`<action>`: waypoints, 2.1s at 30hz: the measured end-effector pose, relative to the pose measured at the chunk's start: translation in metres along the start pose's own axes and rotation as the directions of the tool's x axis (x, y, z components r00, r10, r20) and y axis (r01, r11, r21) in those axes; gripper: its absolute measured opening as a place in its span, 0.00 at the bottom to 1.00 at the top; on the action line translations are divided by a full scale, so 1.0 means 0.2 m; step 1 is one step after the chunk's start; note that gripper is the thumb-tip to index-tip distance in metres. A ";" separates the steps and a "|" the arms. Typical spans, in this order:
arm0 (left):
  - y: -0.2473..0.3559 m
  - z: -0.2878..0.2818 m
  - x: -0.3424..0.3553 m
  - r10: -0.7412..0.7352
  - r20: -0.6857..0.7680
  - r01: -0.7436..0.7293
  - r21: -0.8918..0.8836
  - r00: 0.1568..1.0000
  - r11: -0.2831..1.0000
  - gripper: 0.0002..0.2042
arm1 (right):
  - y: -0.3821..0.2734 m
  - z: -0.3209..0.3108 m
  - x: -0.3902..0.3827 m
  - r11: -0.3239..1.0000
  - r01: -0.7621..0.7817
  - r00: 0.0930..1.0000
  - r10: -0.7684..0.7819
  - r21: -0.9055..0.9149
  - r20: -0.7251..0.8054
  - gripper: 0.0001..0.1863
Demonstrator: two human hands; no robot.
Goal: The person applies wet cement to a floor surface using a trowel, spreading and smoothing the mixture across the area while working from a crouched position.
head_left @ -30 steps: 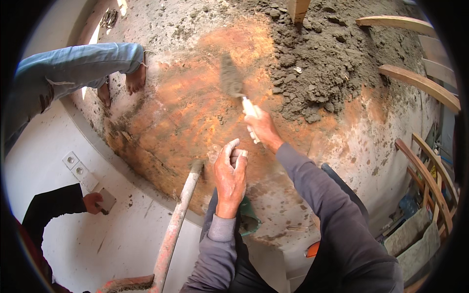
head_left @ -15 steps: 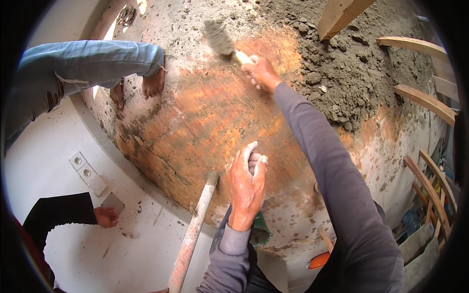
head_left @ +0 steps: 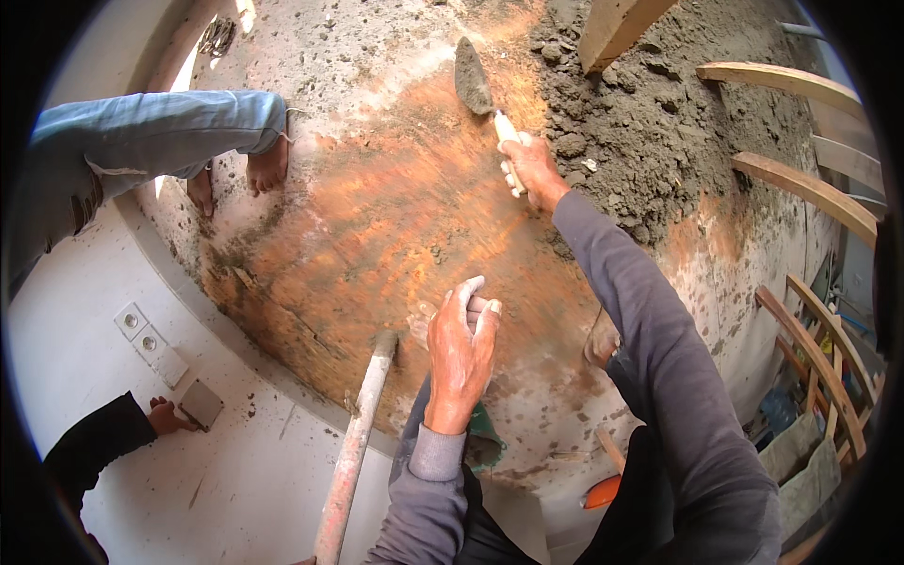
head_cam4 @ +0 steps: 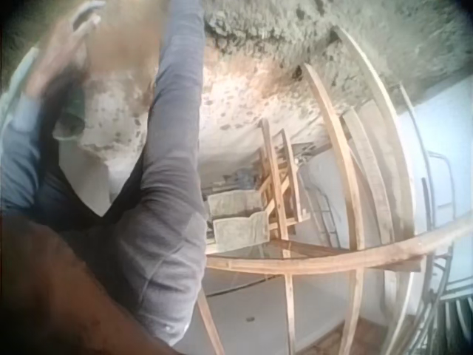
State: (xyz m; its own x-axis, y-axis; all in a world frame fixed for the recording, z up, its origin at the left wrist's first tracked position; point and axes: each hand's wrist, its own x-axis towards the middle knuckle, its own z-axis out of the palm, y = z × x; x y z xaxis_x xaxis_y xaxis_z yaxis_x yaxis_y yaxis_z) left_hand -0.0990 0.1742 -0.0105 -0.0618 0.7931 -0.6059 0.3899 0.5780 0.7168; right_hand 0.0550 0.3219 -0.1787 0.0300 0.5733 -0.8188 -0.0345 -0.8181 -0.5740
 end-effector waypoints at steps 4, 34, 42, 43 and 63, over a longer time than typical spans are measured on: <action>0.05 0.05 -0.01 -0.036 0.023 0.038 -0.083 0.999 0.996 0.16 | -0.08 -0.26 0.13 0.953 0.091 0.971 -0.021 0.288 -0.236 0.09; -0.21 0.26 -0.24 -0.169 0.042 0.170 -0.021 0.985 0.985 0.17 | 0.95 -1.48 -1.42 0.793 0.102 0.951 -0.255 -0.600 -0.174 0.13; 0.04 0.25 -0.50 -0.152 0.228 0.119 0.150 0.962 0.981 0.16 | 1.37 -1.73 -1.44 0.732 -0.244 0.642 0.614 0.636 -0.460 0.09; 0.03 0.25 -0.52 -0.145 0.228 0.115 0.140 0.963 0.984 0.15 | 1.43 -1.72 -1.32 0.685 -0.132 0.658 0.601 0.716 -0.454 0.08; -0.11 0.42 -0.39 -0.353 0.248 0.294 0.246 0.902 0.924 0.19 | 1.14 -2.25 -0.73 0.843 0.064 0.594 0.398 0.535 -0.699 0.10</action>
State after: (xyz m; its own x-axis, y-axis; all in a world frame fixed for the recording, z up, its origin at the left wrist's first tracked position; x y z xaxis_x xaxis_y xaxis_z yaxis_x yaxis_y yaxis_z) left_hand -0.0256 0.0832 -0.0091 0.0345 0.4639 -0.8852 0.5678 0.7198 0.3994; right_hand 0.4923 0.0305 -0.1882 0.7023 -0.0171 -0.7117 -0.5611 -0.6285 -0.5386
